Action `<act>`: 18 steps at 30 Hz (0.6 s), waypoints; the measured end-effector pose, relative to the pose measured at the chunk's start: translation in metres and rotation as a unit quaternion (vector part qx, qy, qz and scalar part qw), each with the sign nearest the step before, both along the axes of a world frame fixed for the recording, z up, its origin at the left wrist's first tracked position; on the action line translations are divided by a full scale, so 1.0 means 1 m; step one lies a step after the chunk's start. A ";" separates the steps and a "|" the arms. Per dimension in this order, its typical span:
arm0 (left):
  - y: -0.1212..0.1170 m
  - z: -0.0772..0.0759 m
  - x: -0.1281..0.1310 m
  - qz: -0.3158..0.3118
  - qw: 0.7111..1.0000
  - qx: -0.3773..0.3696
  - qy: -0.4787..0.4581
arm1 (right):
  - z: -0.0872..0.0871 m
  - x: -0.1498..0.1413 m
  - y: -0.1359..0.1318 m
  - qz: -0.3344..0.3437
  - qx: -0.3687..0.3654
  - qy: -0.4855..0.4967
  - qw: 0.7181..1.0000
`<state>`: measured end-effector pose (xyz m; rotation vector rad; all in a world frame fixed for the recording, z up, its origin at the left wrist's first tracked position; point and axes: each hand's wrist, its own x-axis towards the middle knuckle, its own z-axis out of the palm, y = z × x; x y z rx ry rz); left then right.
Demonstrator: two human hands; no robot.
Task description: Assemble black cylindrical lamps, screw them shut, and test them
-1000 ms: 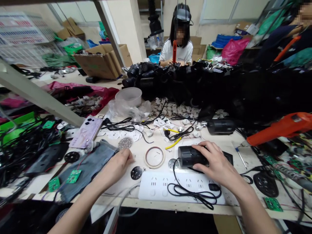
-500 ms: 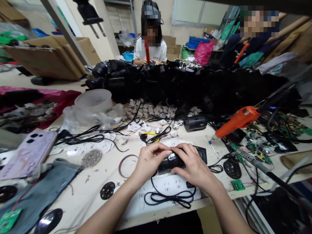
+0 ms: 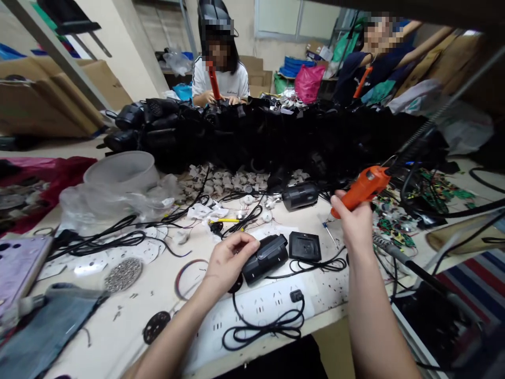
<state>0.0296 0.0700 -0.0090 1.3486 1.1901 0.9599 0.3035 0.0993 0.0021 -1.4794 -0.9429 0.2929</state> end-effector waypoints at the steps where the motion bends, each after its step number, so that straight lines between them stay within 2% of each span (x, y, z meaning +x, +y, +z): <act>1: 0.001 0.001 0.000 0.003 0.999 -0.024 -0.021 | 0.003 0.000 0.005 0.026 -0.017 0.017 0.999; 3: 0.005 0.003 0.000 0.006 0.996 -0.062 -0.065 | 0.013 -0.009 0.006 0.050 -0.005 0.008 0.999; 6: 0.010 0.005 -0.002 -0.001 0.988 -0.103 -0.119 | 0.038 -0.038 -0.010 0.099 0.056 -0.017 0.993; 8: 0.013 0.006 -0.004 -0.009 0.981 -0.129 -0.142 | 0.054 -0.063 -0.023 0.197 0.091 0.035 0.976; 10: 0.015 0.008 -0.005 -0.013 0.976 -0.150 -0.157 | 0.065 -0.090 -0.033 0.282 0.142 0.105 0.943; 14: 0.016 0.010 -0.005 -0.021 0.968 -0.164 -0.186 | 0.070 -0.134 -0.039 0.308 0.280 0.194 0.888; 18: 0.015 0.010 -0.006 -0.028 0.958 -0.176 -0.225 | 0.069 -0.153 -0.042 0.332 0.291 0.183 0.878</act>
